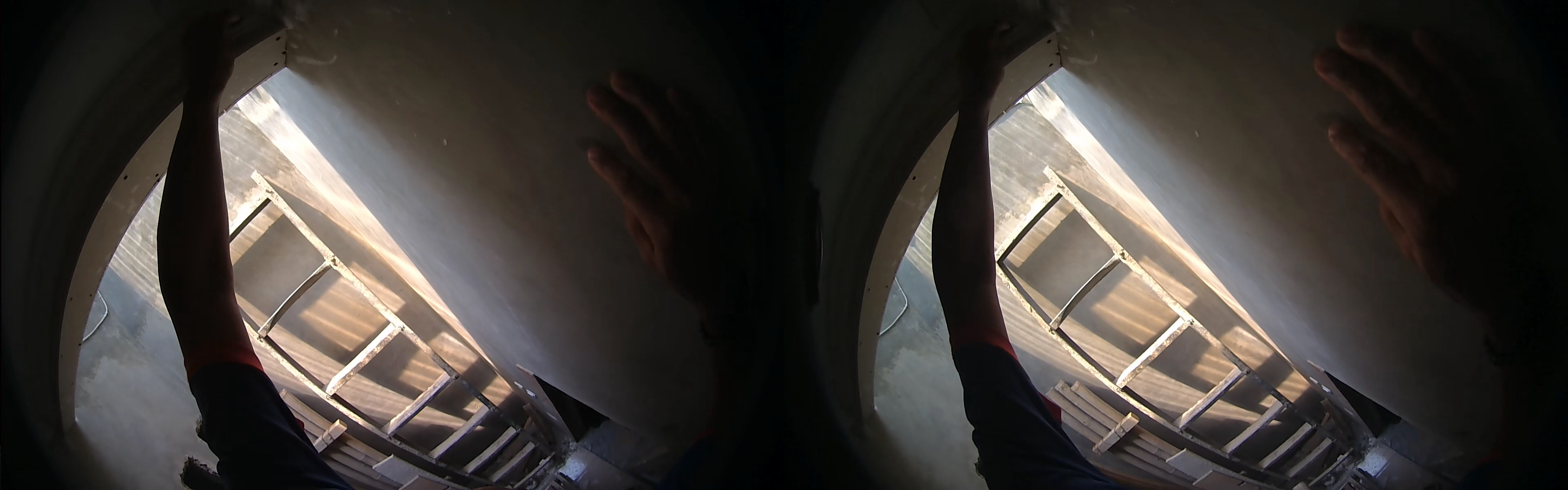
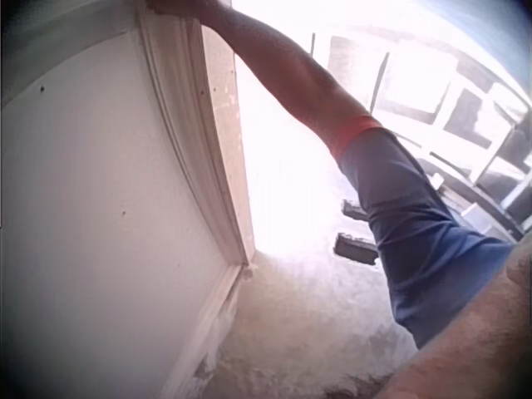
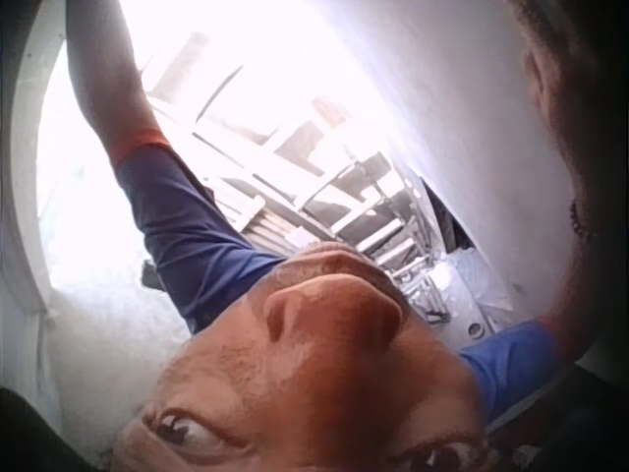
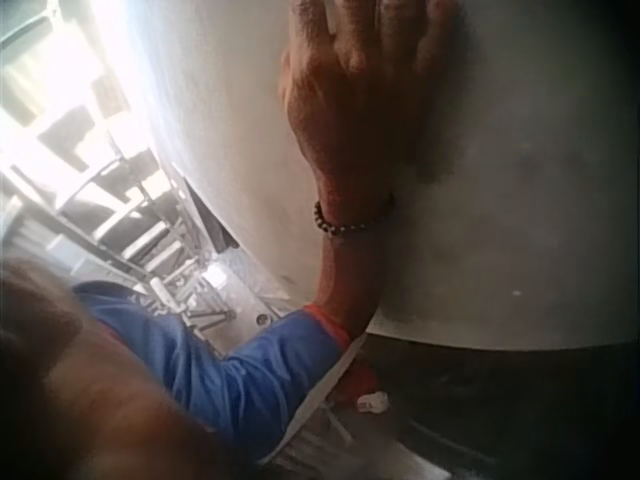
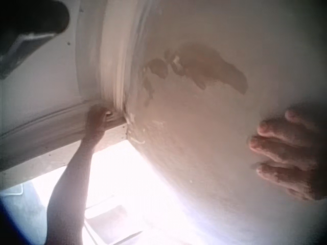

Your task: The person applies white material from a bucket onto wall and ceiling joints using a brush and a putty knife.

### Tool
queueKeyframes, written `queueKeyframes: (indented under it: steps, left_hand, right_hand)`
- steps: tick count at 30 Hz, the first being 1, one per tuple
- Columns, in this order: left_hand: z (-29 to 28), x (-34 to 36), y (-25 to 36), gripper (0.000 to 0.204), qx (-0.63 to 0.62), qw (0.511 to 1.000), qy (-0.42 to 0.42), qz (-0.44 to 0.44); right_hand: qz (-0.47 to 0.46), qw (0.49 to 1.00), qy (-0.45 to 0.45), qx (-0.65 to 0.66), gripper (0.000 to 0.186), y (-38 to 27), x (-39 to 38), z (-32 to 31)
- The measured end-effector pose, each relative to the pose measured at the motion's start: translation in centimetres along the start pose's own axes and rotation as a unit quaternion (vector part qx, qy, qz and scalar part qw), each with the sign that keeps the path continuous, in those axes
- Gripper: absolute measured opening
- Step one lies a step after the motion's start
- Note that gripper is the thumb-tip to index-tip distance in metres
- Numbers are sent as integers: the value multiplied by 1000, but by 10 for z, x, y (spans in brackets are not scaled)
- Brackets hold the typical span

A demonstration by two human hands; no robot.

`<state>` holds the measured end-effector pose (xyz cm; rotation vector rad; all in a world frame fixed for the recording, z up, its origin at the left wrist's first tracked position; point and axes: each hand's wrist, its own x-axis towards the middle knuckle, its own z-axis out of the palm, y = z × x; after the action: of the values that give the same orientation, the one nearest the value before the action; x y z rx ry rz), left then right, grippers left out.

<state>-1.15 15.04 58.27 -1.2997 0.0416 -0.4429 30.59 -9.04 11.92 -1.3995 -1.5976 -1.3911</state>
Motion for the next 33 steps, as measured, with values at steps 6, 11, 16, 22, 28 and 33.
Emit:
queueKeyframes:
  steps: [6, 11, 16, 22, 28, 33]
  left_hand:
    - [-21, 57, 78, 25, -42, 975, -99, -193]
    - [-19, 52, 76, 27, -2, 977, -88, -196]
    - [-50, 75, 104, 27, -22, 961, -140, -239]
    - [-20, 64, 24, 24, -36, 980, -110, -164]
    - [16, 18, -36, 28, 40, 993, -74, 79]
    - [-37, 45, 46, 10, -54, 957, -85, -274]
  right_hand:
    - [12, 1000, -3, 1, 30, 2, -5, -2]
    - [4, 1000, 9, 5, 29, 0, -4, -4]
    - [3, 1000, 11, 1, 28, 1, -3, -1]
    - [23, 1000, 14, 4, 29, 1, -10, -5]
    - [7, 999, 37, 15, 30, 3, -10, 4]
    - [-15, 998, 47, 38, 30, 3, -3, 15]
